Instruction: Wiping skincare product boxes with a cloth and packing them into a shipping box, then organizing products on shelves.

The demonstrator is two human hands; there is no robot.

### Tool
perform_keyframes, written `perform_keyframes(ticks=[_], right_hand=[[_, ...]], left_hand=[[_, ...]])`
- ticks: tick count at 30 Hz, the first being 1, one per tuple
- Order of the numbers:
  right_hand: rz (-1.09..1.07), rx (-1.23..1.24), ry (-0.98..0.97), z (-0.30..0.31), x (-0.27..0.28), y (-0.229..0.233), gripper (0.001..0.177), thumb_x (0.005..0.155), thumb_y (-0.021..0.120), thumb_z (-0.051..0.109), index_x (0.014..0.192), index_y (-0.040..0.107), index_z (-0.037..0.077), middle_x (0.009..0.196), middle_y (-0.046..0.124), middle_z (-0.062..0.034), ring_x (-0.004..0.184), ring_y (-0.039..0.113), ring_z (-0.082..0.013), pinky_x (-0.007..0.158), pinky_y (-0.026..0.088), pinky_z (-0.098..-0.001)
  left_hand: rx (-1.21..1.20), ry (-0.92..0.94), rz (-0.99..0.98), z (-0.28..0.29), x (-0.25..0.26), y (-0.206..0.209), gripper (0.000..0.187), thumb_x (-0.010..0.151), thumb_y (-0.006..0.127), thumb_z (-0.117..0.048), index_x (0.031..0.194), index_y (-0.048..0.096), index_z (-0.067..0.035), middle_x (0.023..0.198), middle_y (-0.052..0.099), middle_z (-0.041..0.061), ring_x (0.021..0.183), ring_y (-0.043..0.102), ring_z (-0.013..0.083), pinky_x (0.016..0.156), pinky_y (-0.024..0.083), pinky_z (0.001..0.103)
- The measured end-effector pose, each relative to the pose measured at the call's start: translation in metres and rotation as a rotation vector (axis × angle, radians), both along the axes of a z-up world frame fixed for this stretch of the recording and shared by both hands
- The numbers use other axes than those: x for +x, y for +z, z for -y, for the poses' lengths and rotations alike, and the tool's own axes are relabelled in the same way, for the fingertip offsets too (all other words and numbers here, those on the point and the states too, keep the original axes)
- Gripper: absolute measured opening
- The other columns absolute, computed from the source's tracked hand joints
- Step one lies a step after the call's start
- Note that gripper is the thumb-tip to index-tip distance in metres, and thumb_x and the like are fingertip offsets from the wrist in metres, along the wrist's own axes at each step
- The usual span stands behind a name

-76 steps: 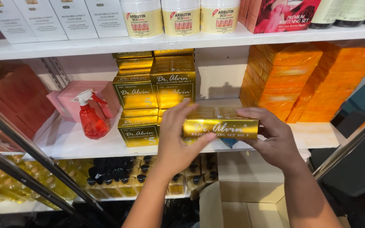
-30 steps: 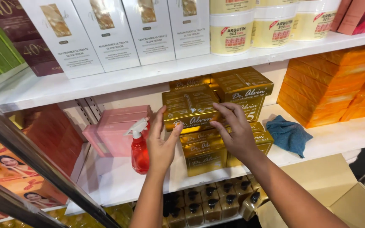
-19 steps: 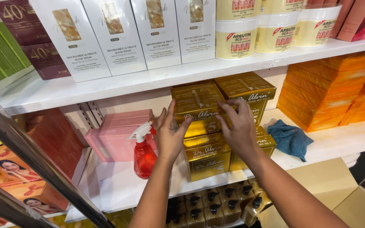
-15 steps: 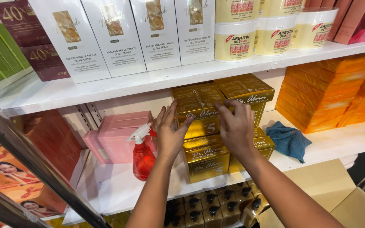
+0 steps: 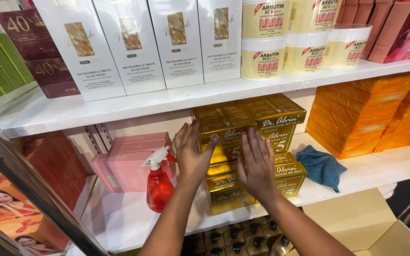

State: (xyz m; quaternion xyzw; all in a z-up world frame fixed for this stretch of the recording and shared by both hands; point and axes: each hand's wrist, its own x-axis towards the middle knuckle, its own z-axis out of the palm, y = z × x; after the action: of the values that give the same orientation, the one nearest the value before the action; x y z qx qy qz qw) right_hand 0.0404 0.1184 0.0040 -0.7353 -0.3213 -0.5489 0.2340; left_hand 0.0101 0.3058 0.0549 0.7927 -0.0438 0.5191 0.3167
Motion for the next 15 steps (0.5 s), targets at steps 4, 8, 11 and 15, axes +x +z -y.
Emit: perform_keyframes(ticks=[4, 8, 11, 15], right_hand=[[-0.072, -0.016, -0.012, -0.006, 0.004, -0.002, 0.072, 0.095, 0.062, 0.021, 0.158, 0.034, 0.002, 0.167, 0.030, -0.0183, 0.157, 0.023, -0.0323, 0.123, 0.017, -0.0606], [-0.151, -0.033, -0.085, -0.009, 0.004, 0.002, 0.074, 0.093, 0.062, 0.023, 0.157, 0.033, 0.002, 0.166, 0.029, -0.0178, 0.155, 0.024, -0.0334, 0.121, 0.015, -0.0615], [-0.139, -0.017, -0.088, -0.008, 0.003, 0.000, 0.074, 0.092, 0.062, 0.022, 0.158, 0.032, 0.004, 0.166, 0.030, -0.0180, 0.155, 0.025, -0.0342, 0.122, 0.015, -0.0603], [-0.081, 0.056, -0.099, -0.004, 0.013, -0.008, 0.078, 0.096, 0.062, 0.023, 0.162, 0.025, 0.003, 0.168, 0.025, -0.0243, 0.157, 0.021, -0.0385, 0.125, 0.013, -0.0595]], left_hand=[[0.051, 0.007, 0.045, 0.000, 0.002, -0.003, 0.072, 0.084, 0.082, -0.035, 0.144, 0.058, -0.004, 0.143, 0.060, 0.018, 0.142, 0.041, 0.0341, 0.116, 0.030, 0.047], [0.106, -0.010, 0.096, -0.003, 0.006, -0.014, 0.073, 0.093, 0.074, -0.035, 0.152, 0.045, -0.003, 0.156, 0.047, 0.021, 0.148, 0.038, 0.0352, 0.120, 0.030, 0.048], [0.229, 0.013, 0.117, -0.001, -0.006, -0.015, 0.074, 0.099, 0.066, -0.034, 0.158, 0.037, -0.002, 0.165, 0.033, 0.023, 0.154, 0.029, 0.0369, 0.124, 0.023, 0.052], [0.562, 0.124, 0.068, 0.007, -0.007, -0.036, 0.068, 0.099, 0.060, -0.043, 0.159, 0.039, -0.018, 0.168, 0.028, 0.012, 0.158, 0.020, 0.0296, 0.125, 0.010, 0.059]])
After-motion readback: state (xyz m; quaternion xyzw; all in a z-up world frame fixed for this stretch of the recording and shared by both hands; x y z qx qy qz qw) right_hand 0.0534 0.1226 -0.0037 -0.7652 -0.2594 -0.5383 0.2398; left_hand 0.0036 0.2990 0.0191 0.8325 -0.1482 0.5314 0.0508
